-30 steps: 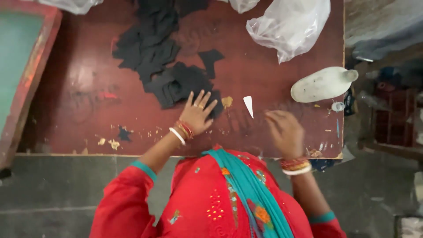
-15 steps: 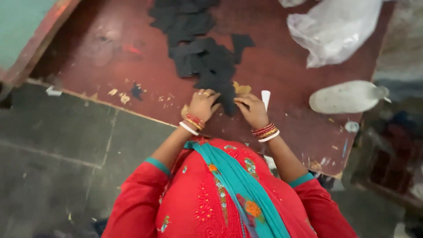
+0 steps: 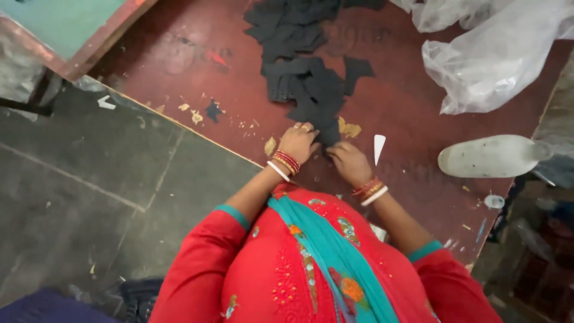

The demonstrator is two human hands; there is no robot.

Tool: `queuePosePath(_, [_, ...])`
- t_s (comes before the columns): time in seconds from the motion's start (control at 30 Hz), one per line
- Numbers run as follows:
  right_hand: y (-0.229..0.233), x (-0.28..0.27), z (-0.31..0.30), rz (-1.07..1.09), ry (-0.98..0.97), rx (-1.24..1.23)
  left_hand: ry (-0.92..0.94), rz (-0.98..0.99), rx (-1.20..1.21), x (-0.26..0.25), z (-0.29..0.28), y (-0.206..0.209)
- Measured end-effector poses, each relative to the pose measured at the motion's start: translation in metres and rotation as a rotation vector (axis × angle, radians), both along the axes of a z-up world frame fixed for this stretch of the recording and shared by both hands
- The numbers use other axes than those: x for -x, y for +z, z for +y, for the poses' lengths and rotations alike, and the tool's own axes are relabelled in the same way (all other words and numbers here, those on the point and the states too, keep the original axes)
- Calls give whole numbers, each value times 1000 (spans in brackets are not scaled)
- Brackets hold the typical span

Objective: The person sorts and stacks black fabric pieces on a reddish-brown table. They pick up pieces from a pile, align them, and place them into a neat stack, occasionally moving a white plastic object aside to clear the workspace.

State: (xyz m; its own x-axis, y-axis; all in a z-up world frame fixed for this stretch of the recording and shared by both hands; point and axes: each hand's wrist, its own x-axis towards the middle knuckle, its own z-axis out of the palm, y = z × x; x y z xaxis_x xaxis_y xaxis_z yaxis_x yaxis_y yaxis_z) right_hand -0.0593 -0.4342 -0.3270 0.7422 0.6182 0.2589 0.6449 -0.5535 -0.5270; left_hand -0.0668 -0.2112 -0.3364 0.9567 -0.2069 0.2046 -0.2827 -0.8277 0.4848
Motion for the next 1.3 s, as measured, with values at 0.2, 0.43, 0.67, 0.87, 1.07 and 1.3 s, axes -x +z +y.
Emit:
queuePosePath(0.2, [29, -9, -33, 17, -142, -131, 56, 103, -236, 14, 10, 36])
queuePosePath(0.43, [-53, -42, -66, -99, -135, -44, 586, -112, 94, 40, 137, -17])
queuePosePath(0.67, [-84, -66, -96, -70, -85, 4, 1151, -440, 267, 71, 203, 20])
queuePosePath(0.87, [-126, -97, -119, 34, -11, -72, 999, -383, 1753, 42, 303, -39])
queuePosePath(1.07, [-23, -16, -65, 13, -157, -147, 936, -46, 2050, -8, 272, -93])
queuePosePath(1.3, [-22, -19, -77, -2, -196, -129, 549, -4, 694, -29, 127, -86])
